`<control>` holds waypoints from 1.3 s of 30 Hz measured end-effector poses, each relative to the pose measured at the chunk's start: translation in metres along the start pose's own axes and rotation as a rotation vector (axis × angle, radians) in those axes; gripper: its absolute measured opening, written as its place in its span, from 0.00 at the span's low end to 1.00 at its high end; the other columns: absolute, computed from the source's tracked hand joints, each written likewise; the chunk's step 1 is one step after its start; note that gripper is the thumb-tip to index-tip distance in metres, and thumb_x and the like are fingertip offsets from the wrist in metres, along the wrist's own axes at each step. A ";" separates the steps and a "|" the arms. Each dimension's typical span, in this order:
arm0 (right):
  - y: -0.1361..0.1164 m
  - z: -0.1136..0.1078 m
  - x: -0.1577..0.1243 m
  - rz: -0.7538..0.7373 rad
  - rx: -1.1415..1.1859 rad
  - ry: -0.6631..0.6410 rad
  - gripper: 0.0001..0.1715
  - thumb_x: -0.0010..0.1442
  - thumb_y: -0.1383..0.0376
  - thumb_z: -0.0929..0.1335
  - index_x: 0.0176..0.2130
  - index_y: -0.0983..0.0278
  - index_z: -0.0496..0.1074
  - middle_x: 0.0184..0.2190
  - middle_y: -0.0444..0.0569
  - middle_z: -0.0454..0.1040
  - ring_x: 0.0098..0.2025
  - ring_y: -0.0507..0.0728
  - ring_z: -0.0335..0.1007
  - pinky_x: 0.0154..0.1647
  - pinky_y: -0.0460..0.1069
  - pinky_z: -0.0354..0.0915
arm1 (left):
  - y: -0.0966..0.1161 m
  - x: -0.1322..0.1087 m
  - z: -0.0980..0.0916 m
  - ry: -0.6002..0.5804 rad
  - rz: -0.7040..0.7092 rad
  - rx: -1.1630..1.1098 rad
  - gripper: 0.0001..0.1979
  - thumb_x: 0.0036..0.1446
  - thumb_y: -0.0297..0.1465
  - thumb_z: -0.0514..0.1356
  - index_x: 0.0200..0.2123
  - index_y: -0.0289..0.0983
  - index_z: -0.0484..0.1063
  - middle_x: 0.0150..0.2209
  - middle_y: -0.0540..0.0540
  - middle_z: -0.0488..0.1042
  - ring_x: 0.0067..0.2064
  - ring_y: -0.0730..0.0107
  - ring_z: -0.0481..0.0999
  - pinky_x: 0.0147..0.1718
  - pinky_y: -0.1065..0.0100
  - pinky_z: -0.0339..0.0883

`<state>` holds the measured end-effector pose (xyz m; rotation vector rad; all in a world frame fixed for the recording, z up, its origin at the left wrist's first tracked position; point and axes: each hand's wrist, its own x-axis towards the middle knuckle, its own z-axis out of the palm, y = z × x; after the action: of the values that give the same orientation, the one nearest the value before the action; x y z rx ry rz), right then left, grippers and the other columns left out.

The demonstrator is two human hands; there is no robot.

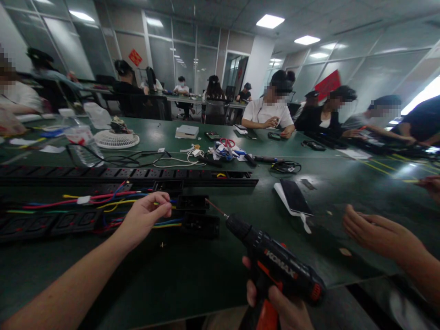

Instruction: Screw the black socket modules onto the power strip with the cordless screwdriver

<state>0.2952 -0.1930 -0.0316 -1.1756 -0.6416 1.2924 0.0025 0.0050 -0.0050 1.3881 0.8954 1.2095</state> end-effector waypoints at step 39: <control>-0.011 0.038 0.041 0.094 0.048 -0.434 0.26 0.59 0.49 0.68 0.41 0.69 0.77 0.17 0.42 0.61 0.18 0.49 0.50 0.22 0.48 0.55 | -0.011 0.002 0.002 0.001 -0.123 -0.084 0.09 0.52 0.33 0.67 0.35 0.35 0.74 0.31 0.49 0.77 0.34 0.72 0.78 0.39 0.69 0.72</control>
<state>0.2751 -0.1414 -0.0183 -0.8976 -0.8701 1.6540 0.0060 0.0084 -0.0154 1.2475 0.9073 1.1414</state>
